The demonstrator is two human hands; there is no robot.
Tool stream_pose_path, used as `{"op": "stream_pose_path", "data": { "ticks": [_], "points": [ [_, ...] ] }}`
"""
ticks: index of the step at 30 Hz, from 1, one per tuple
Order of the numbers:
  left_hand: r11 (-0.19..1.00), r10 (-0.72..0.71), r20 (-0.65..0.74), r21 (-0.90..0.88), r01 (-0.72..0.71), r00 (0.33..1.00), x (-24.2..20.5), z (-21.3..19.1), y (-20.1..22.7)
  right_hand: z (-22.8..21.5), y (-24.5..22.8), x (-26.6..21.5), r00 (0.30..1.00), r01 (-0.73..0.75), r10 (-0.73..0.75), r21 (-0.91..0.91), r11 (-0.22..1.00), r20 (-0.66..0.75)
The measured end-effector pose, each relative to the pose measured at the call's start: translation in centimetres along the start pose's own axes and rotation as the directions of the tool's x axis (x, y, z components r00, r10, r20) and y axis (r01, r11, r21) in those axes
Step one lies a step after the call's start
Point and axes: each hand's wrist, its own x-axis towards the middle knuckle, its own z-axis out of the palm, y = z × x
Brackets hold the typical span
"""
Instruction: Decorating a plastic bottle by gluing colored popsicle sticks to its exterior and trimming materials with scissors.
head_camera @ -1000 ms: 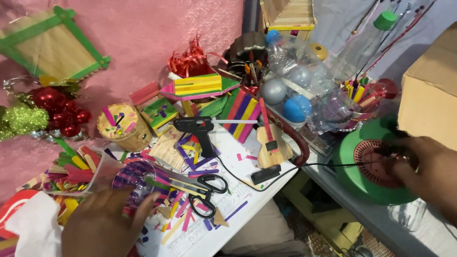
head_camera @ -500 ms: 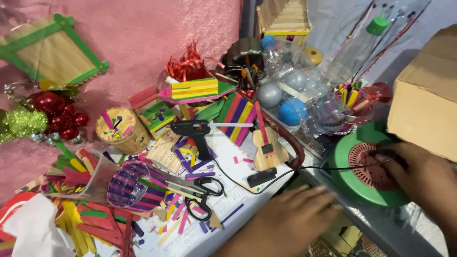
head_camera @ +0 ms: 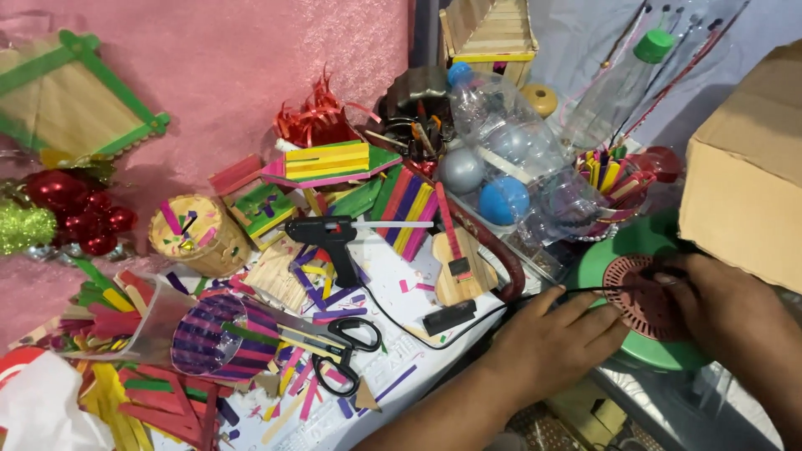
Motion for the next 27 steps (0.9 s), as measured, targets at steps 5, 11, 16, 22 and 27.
{"op": "stream_pose_path", "data": {
  "ticks": [5,11,16,22,27],
  "points": [
    [0.999,0.016,-0.04,0.041,-0.014,0.999,-0.2,0.0,-0.2,-0.7,-0.3,-1.1,0.995,-0.071,0.071,0.007,0.997,-0.076],
    [0.999,0.028,-0.013,0.04,-0.028,1.0,-0.4,-0.7,0.2,2.1,0.8,-0.9,0.955,0.041,-0.079,-0.138,0.99,-0.287],
    [0.995,0.012,-0.209,-0.094,-0.032,0.978,-1.5,-7.8,1.6,7.4,4.2,0.6,0.807,0.321,-0.317,-0.08,0.944,-0.498],
    [0.994,-0.108,-0.133,-0.002,0.108,0.985,-6.4,-19.4,-0.1,10.7,1.9,3.2,0.948,0.199,-0.138,0.196,0.96,-0.288],
    [0.735,-0.459,-0.282,0.412,0.539,0.842,-15.9,-28.1,-2.7,12.1,-1.4,5.0,0.997,-0.073,0.059,0.428,0.901,0.046]
  ]
}}
